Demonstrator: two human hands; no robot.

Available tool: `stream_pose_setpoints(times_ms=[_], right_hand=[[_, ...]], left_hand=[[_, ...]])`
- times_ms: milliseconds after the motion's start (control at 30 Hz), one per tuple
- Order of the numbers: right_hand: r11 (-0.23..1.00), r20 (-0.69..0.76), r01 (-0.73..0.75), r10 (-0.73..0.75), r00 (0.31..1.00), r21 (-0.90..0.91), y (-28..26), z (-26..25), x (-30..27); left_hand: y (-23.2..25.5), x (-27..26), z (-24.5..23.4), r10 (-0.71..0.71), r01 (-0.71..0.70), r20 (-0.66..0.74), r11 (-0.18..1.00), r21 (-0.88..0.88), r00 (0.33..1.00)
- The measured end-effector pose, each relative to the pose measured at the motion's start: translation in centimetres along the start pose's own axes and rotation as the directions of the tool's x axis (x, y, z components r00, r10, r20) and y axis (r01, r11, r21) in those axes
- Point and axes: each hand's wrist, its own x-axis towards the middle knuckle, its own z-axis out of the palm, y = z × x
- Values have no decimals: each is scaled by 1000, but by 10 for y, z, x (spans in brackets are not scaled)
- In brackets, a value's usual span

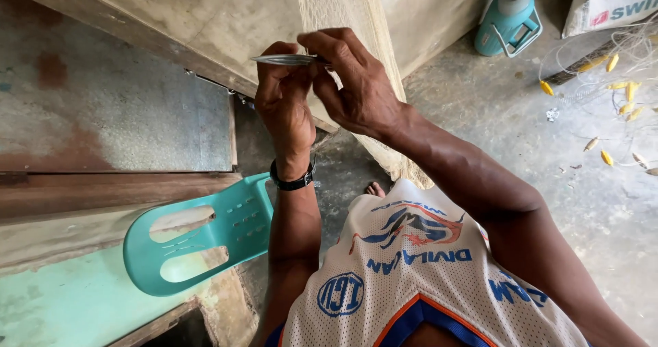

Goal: A person uses a netting needle to weave and repair the mesh of a large fishing net.

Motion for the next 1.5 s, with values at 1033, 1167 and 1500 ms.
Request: stream_pose_setpoints(times_ms=[1033, 1167, 1500], right_hand=[[539, 564, 664, -370, 739, -517, -13, -103, 56], [697, 568, 666, -445, 692, -266, -7, -93, 56], [870, 377, 488, -475, 795, 67, 0, -50, 4]], left_hand=[[18, 6, 9, 316, -432, 299, 569, 700, 901], [31, 4, 10, 265, -418, 323, 589, 692, 908], [31, 0, 8, 239, -364, 275, 639, 678, 931]])
